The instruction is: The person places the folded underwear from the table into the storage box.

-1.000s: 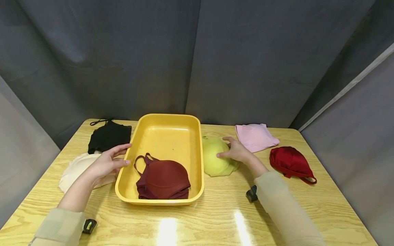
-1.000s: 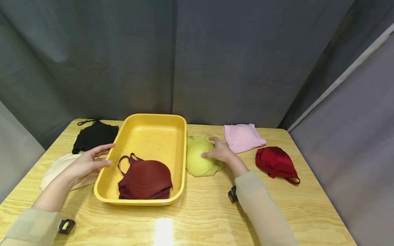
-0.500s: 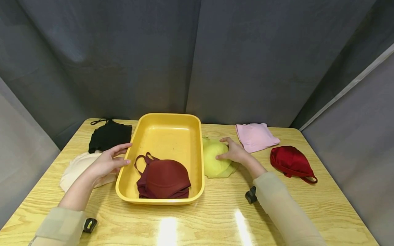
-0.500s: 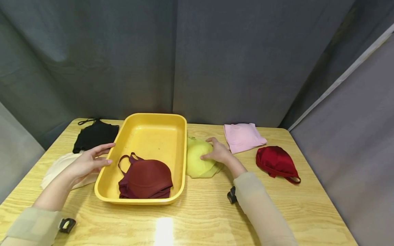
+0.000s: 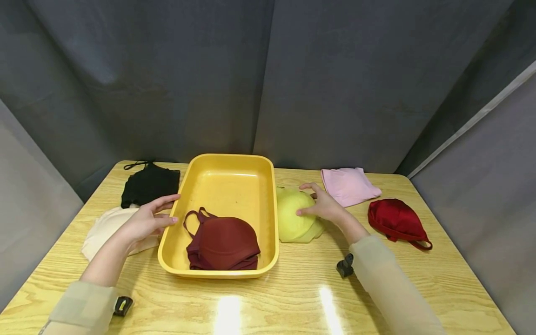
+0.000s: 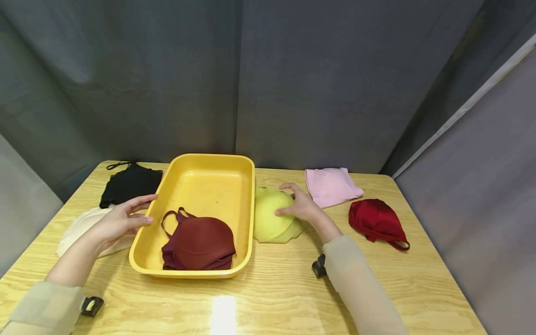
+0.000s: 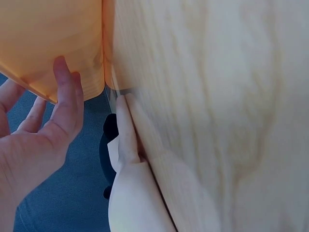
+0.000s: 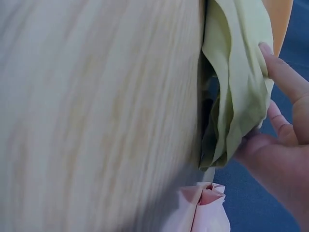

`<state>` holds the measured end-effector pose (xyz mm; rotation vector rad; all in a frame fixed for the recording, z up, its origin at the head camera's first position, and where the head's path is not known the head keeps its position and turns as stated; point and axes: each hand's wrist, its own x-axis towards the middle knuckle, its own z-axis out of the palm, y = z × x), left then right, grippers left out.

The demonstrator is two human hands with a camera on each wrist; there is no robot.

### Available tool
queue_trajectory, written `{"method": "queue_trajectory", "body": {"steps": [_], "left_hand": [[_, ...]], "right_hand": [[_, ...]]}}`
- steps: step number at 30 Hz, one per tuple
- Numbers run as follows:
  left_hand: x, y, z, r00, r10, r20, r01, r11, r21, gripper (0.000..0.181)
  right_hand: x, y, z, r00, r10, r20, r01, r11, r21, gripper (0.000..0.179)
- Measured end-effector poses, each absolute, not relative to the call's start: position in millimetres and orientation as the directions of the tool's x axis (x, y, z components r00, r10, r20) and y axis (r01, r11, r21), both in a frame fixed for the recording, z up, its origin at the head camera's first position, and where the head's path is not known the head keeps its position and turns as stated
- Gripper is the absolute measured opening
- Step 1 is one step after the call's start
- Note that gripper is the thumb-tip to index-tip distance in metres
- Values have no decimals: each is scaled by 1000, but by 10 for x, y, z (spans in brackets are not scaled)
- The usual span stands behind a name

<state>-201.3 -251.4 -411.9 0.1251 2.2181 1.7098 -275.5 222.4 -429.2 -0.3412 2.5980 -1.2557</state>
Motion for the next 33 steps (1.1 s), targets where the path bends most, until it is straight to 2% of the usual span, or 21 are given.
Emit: {"method": "queue_trajectory", "body": {"steps": [8,12,23,33], "left_hand": [[-2008,-2521,-4123,-938,274,-210,-136,264,955,68],[-2001,-2524,-4116,-938,280,-201,-124,270,955,69],[-2001,-2507,-4112,-941,273,-202,-123,281,952,67],[-1972,-2503,-4060,-940,280,-195,-117,272,955,67]], "right_hand": [[-2732,2266,-4277,-924,-366,-107,-65,429,-901,76],[-2706,2245,-4232,-921,-376,-107,-50,385,-922,74],[-2661,2192,-4156,-916,-401,9,-182,397,-900,57],[-2588,2131,-4054,-939,-343,-2,-149,414,-898,54]]}}
